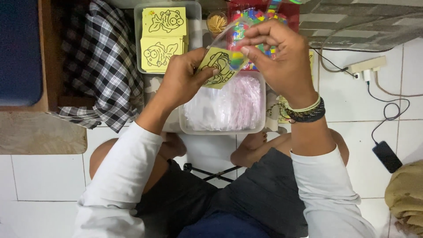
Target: The person places cartoon drawings and colorful plastic pieces into small plastic bags by hand and aligns the completed bags on the floor.
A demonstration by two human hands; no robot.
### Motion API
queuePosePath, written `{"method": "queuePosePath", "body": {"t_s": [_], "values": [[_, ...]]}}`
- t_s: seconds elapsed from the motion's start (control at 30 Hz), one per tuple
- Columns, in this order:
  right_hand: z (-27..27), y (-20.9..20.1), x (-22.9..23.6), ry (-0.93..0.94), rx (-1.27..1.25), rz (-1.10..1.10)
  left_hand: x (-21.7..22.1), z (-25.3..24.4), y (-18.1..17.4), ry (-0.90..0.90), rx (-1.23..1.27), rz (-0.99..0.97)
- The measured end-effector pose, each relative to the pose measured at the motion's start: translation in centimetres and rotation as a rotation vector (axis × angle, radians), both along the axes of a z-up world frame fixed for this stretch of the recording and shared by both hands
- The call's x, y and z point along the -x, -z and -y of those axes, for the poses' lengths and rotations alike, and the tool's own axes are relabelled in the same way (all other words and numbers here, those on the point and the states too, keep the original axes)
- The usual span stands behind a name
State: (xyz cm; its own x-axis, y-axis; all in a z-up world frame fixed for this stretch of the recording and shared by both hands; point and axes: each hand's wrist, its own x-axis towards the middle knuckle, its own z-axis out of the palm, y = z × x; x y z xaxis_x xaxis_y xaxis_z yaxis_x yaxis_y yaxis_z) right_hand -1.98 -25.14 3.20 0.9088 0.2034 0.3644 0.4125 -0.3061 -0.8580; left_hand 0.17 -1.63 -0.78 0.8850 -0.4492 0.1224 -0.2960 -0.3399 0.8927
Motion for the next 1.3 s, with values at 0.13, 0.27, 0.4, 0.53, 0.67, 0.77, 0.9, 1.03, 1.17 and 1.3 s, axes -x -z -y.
{"method": "queuePosePath", "body": {"t_s": [0.13, 0.27, 0.4, 0.53, 0.67, 0.77, 0.9, 1.03, 1.17, 1.3], "values": [[0.3, -0.2, 0.2, 0.053, 0.000, 0.052, -0.1, -0.1, 0.1, -0.007, 0.031, -0.019], [1.3, 0.6, -0.1, 0.014, -0.154, 0.116, -0.5, -0.8, -0.2, -0.027, 0.121, -0.049], [2.3, 2.9, -1.1, 0.131, -0.142, 0.100, -1.6, -2.8, -1.2, -0.088, 0.142, 0.126], [1.6, 5.8, -2.5, 0.176, 0.036, 0.037, -2.4, -4.9, -1.9, -0.153, 0.309, 0.170], [0.1, 10.7, -6.3, 0.167, 0.246, 0.143, -2.0, -6.1, -3.0, -0.243, 0.239, 0.254], [-1.5, 13.5, -10.1, 0.214, 0.426, 0.148, -2.0, -6.6, -3.0, -0.239, 0.240, 0.288], [-3.1, 16.9, -14.9, 0.324, 0.853, 0.147, -1.4, -7.2, -4.0, -0.281, 0.187, 0.319], [-3.9, 19.4, -17.9, 0.336, 1.135, 0.055, -0.9, -7.9, -4.6, -0.273, 0.215, 0.280], [-4.4, 21.1, -18.6, 0.339, 1.185, 0.165, -0.7, -8.6, -4.6, -0.305, 0.167, 0.311], [-4.8, 20.9, -18.0, 0.360, 1.045, 0.253, -0.7, -9.4, -4.7, -0.273, 0.178, 0.304]]}}
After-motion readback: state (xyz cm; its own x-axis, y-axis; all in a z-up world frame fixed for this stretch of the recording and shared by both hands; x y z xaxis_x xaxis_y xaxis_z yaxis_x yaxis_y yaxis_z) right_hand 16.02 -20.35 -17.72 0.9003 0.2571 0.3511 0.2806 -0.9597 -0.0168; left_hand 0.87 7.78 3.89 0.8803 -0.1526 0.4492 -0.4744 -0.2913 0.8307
